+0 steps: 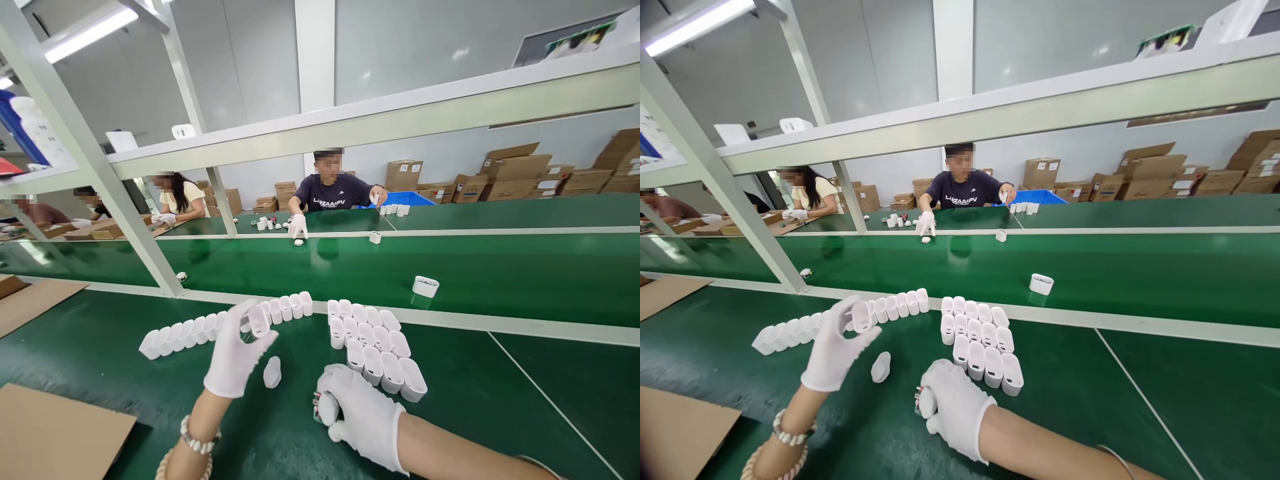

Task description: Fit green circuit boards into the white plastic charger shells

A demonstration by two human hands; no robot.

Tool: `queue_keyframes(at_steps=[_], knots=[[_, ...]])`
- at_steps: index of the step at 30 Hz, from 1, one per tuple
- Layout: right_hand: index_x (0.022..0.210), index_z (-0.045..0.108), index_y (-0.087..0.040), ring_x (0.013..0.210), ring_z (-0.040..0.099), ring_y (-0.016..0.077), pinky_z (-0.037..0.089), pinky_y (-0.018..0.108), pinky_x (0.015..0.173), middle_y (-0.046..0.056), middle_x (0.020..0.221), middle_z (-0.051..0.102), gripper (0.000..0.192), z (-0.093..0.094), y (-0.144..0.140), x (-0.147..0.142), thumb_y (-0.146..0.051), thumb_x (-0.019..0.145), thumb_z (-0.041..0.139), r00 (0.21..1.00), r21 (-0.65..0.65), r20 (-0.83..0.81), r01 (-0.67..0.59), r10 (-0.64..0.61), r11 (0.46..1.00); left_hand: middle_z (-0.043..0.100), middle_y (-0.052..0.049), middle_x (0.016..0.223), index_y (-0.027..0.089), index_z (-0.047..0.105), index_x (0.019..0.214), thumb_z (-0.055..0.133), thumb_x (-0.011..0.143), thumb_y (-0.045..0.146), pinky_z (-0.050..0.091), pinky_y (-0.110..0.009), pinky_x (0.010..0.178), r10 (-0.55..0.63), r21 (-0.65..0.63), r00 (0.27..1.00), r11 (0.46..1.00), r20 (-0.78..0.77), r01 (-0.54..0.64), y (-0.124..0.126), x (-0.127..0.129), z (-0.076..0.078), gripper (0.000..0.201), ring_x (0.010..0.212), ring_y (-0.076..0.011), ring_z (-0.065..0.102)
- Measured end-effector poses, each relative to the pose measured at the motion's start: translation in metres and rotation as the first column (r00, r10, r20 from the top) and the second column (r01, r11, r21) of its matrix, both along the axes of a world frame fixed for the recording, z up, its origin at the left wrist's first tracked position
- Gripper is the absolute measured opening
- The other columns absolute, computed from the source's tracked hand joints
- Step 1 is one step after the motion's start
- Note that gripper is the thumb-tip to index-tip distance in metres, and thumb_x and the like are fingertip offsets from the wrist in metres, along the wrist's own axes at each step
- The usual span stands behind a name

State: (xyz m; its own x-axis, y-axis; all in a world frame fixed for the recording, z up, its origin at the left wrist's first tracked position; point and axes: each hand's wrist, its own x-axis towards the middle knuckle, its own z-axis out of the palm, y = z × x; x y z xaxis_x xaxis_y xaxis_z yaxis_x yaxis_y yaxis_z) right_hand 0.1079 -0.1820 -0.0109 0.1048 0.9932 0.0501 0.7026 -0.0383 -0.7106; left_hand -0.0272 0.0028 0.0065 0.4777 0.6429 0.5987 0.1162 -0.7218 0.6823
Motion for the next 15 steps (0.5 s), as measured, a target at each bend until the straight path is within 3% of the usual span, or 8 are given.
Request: queue_keyframes(at_steps=[3,6,8,10,12,14,15], knots=[[0.08,0.057,-0.019,0.063,0.06,0.0126,0.052,0.023,0.057,-0.002,0.067,0.056,0.017,0.026,-0.002,0.013,-0.004,0.076,0.051,0.98,-0.096,-0.201,-0.021,0.001,0.995,0.063,-0.008,0.113,0.023,0.052,0.115,0.071,0.072,0.031,0.05,-0.046,0.092,-0.071,-0.074,0.996,0.995,-0.062,0.066,-0.025,0.004,-0.003,0.047,0.106,-0.028,0.061],[0.083,0.059,-0.02,0.076,0.06,0.0135,0.055,0.028,0.075,0.0,0.082,0.059,0.018,0.054,-0.009,0.027,-0.006,0.072,0.054,0.971,-0.011,-0.24,0.005,-0.008,1.0,0.066,-0.007,0.111,0.026,0.059,0.109,0.072,0.073,0.028,0.049,-0.048,0.096,-0.133,-0.058,0.987,0.99,-0.094,0.127,-0.041,0.006,-0.003,0.038,0.108,-0.0288,0.062],[0.093,0.061,-0.022,0.081,0.057,0.0146,0.053,0.033,0.083,0.002,0.09,0.059,0.022,0.065,-0.016,0.033,-0.011,0.076,0.054,0.979,0.103,-0.201,0.043,-0.022,0.994,0.065,-0.008,0.117,0.026,0.062,0.108,0.073,0.074,0.031,0.049,-0.046,0.097,-0.236,-0.051,0.97,0.971,-0.055,0.233,-0.047,0.006,-0.003,0.036,0.113,-0.0291,0.06],[0.108,0.06,-0.024,0.087,0.056,0.0158,0.051,0.035,0.089,0.003,0.097,0.059,0.03,0.071,-0.021,0.035,-0.015,0.081,0.052,0.99,0.22,-0.139,0.042,-0.011,0.975,0.064,-0.01,0.12,0.024,0.064,0.109,0.072,0.076,0.044,0.054,-0.042,0.09,-0.403,-0.15,0.915,0.906,-0.013,0.396,-0.052,0.006,-0.003,0.04,0.11,-0.0291,0.062],[0.118,0.056,-0.025,0.092,0.055,0.0171,0.05,0.037,0.092,0.004,0.102,0.06,0.036,0.072,-0.025,0.036,-0.016,0.083,0.054,0.998,0.286,-0.07,0.022,-0.002,0.958,0.069,-0.011,0.104,0.021,0.065,0.11,0.062,0.079,0.062,0.058,-0.038,0.072,-0.546,-0.347,0.838,0.784,0.006,0.514,-0.055,0.004,-0.003,0.052,0.087,-0.0257,0.069],[0.119,0.055,-0.024,0.091,0.057,0.0179,0.051,0.038,0.089,0.005,0.103,0.063,0.037,0.07,-0.028,0.036,-0.017,0.083,0.06,1.0,0.317,-0.004,0.003,-0.001,0.948,0.071,-0.008,0.084,0.019,0.064,0.11,0.052,0.081,0.07,0.056,-0.034,0.057,-0.61,-0.495,0.792,0.69,-0.005,0.528,-0.059,0.0,-0.005,0.06,0.064,-0.0206,0.066],[0.118,0.056,-0.024,0.087,0.058,0.0177,0.052,0.037,0.085,0.005,0.103,0.064,0.036,0.068,-0.029,0.036,-0.018,0.083,0.062,1.0,0.337,0.015,-0.005,0.0,0.942,0.07,-0.007,0.08,0.02,0.064,0.11,0.05,0.083,0.069,0.056,-0.034,0.055,-0.613,-0.527,0.79,0.678,-0.019,0.513,-0.061,-0.003,-0.005,0.058,0.062,-0.0194,0.065]])
